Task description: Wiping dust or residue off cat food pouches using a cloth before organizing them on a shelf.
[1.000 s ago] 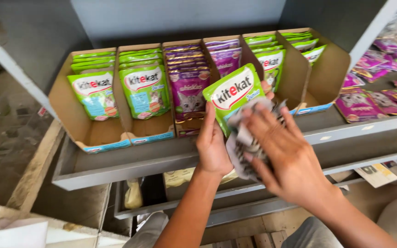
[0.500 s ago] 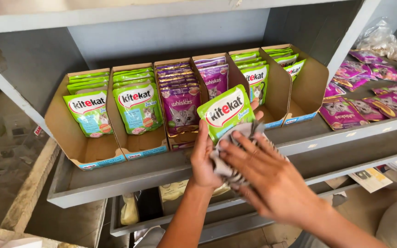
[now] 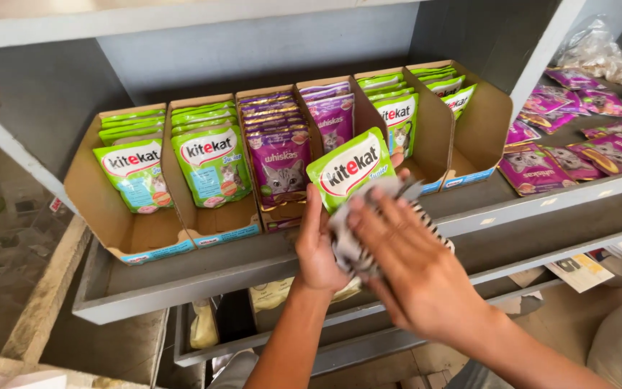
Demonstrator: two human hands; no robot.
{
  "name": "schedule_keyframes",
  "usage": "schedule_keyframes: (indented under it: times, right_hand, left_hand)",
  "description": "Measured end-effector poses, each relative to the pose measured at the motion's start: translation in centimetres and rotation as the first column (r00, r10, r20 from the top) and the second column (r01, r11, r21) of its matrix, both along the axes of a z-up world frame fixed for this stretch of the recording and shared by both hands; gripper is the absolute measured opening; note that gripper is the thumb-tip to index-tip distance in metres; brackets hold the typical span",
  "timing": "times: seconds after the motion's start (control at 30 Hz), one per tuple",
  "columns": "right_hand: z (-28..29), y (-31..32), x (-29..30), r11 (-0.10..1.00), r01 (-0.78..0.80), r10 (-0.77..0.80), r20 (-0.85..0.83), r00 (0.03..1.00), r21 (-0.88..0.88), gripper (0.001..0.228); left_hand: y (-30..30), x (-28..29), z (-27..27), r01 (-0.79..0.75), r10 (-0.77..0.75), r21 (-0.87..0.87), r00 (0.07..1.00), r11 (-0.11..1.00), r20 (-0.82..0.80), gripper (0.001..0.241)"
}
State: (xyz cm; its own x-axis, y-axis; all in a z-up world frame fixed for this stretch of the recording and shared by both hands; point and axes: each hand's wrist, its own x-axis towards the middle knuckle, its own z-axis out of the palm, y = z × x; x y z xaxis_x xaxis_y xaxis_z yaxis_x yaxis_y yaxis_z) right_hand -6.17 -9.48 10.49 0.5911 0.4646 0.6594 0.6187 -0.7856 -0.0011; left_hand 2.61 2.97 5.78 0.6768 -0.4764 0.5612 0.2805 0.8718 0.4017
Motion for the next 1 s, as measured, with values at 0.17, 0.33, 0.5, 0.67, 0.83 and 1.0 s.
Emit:
schedule_keyframes:
  times: [0.17, 0.33, 0.5, 0.67, 0.83, 1.0]
  right_hand:
    - [-0.2, -0.5, 0.2, 1.000, -0.015, 0.015, -0.034, 0.999, 0.002, 0.065]
    - [-0.6, 0.5, -0.9, 0.996, -0.061, 0.069, -0.129, 0.989, 0.060, 0.064]
    - [-1.5, -0.2, -0.5, 0.999, 0.037, -0.036, -0.033, 0.999, 0.028, 0.071]
    - [-2.2, -0.4, -0.6, 0.994, -0.073, 0.065, -0.105, 0.992, -0.079, 0.073]
    - [-3.0, -1.1, -0.4, 0.997, 0.080, -0.081, -0.031, 0.996, -0.016, 0.075]
    - [-2.6, -2.0, -0.6, 0.996, 0.081, -0.083, -0.062, 0.995, -0.028, 0.071]
  left_hand:
    - [-1.4, 2.1, -5.2, -0.161, 0.175, 0.072, 0.941, 0.984, -0.289, 0.055]
    - [0.0, -0.5, 1.2, -0.094, 0.097, 0.031, 0.991, 0.995, -0.090, 0.075]
    - [0.4, -0.8, 2.1, -0.026, 0.032, 0.036, 0.985, 0.999, -0.167, 0.083]
    - [0.1, 0.3, 0.7, -0.013, 0.004, -0.071, 0.992, 0.997, -0.126, 0.078]
    - [-0.5, 0.2, 0.5, -0.088, 0.082, -0.038, 0.986, 0.995, -0.147, 0.072]
    - [-0.6, 0.0, 0.4, -0.052, 0.047, -0.033, 0.988, 0.998, -0.144, 0.070]
